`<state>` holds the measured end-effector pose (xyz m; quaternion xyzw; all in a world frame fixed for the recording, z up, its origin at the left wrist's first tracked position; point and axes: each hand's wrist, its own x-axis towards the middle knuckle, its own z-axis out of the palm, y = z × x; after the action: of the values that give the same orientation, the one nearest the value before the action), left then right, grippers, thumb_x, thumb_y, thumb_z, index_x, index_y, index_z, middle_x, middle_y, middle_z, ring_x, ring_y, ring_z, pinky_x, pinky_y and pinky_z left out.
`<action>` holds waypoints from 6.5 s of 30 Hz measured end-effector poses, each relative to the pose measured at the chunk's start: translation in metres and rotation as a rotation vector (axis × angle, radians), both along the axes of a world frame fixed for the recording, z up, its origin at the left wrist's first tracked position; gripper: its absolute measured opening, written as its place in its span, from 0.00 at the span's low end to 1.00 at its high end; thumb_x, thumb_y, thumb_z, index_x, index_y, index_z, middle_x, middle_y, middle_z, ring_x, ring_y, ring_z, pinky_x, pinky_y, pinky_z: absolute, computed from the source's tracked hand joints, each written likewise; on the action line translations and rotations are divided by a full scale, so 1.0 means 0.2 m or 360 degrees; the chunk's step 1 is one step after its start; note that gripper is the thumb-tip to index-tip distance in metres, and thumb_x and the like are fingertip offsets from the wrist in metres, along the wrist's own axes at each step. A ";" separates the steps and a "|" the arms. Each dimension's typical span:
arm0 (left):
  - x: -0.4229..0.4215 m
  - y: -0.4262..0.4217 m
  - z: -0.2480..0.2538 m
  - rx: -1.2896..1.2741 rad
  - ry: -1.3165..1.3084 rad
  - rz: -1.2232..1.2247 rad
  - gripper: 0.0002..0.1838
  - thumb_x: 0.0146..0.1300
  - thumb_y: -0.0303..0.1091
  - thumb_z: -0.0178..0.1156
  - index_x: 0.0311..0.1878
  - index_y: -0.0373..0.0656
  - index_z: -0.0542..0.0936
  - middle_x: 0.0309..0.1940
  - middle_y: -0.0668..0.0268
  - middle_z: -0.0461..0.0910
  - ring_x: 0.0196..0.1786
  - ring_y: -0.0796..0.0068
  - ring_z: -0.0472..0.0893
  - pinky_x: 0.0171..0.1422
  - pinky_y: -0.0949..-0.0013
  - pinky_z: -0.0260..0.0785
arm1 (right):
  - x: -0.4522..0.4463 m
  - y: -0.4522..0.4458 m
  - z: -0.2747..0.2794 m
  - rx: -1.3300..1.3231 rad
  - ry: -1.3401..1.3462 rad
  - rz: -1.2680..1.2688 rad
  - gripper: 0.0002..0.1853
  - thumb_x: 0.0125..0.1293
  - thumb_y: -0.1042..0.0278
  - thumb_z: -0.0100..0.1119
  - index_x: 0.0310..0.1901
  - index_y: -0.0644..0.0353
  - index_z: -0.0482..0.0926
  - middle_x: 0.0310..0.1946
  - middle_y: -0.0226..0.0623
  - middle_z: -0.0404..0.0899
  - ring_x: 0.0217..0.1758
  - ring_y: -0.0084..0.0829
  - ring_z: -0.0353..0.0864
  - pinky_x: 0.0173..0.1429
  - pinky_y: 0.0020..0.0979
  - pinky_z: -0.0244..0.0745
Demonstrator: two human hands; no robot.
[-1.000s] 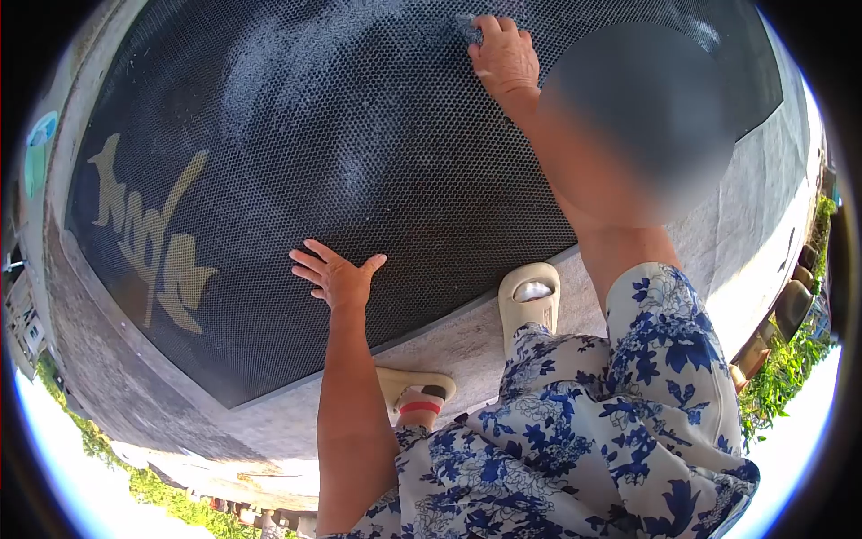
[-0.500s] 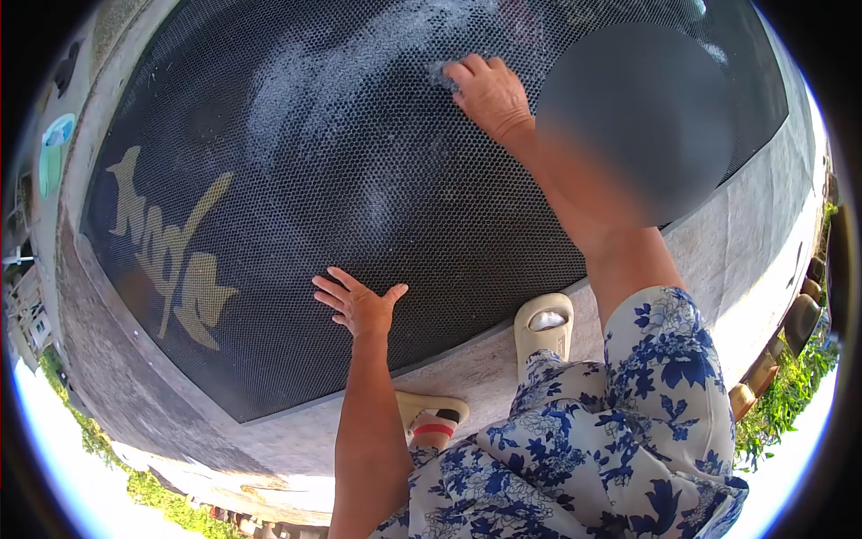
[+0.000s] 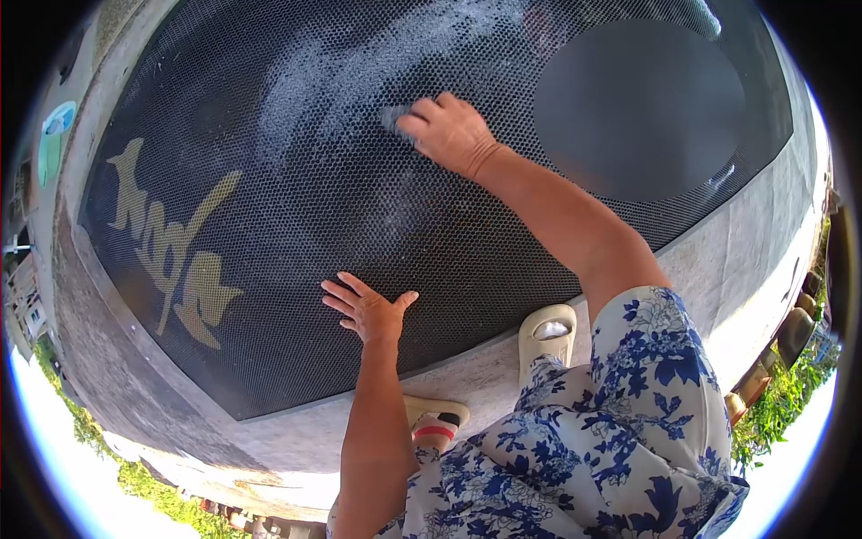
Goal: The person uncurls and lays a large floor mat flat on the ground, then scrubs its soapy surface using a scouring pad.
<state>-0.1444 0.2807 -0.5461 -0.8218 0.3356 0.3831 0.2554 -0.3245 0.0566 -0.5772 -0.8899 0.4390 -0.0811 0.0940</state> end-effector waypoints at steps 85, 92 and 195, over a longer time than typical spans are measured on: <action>0.12 0.15 0.05 -0.0105 -0.0076 -0.0401 0.70 0.42 0.51 0.77 0.76 0.45 0.33 0.76 0.54 0.22 0.77 0.39 0.34 0.61 0.57 0.78 | -0.26 0.95 0.06 0.0250 -0.0183 0.0457 0.14 0.54 0.66 0.63 0.44 0.43 0.78 0.40 0.26 0.73 0.40 0.32 0.75 0.45 0.33 0.79; 0.12 0.13 0.07 -0.0090 -0.0036 -0.0380 0.69 0.43 0.52 0.76 0.76 0.44 0.35 0.76 0.52 0.23 0.76 0.36 0.34 0.58 0.60 0.81 | -0.58 0.16 0.05 0.0083 0.0219 -0.1495 0.19 0.60 0.63 0.63 0.54 0.49 0.75 0.48 0.36 0.75 0.50 0.39 0.75 0.52 0.40 0.78; 0.84 0.85 -0.18 -0.0647 0.0038 0.0952 0.81 0.32 0.77 0.68 0.75 0.38 0.30 0.74 0.41 0.16 0.74 0.39 0.15 0.69 0.27 0.18 | 2.23 1.14 -0.09 -0.0232 -0.0447 0.1605 0.07 0.59 0.66 0.58 0.39 0.45 0.78 0.32 0.23 0.73 0.34 0.29 0.73 0.36 0.31 0.72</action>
<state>0.0244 0.4515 -0.5818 -0.9132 0.1526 0.3758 -0.0407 0.1211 0.2849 -0.5946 -0.9753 -0.0673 -0.1746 0.1173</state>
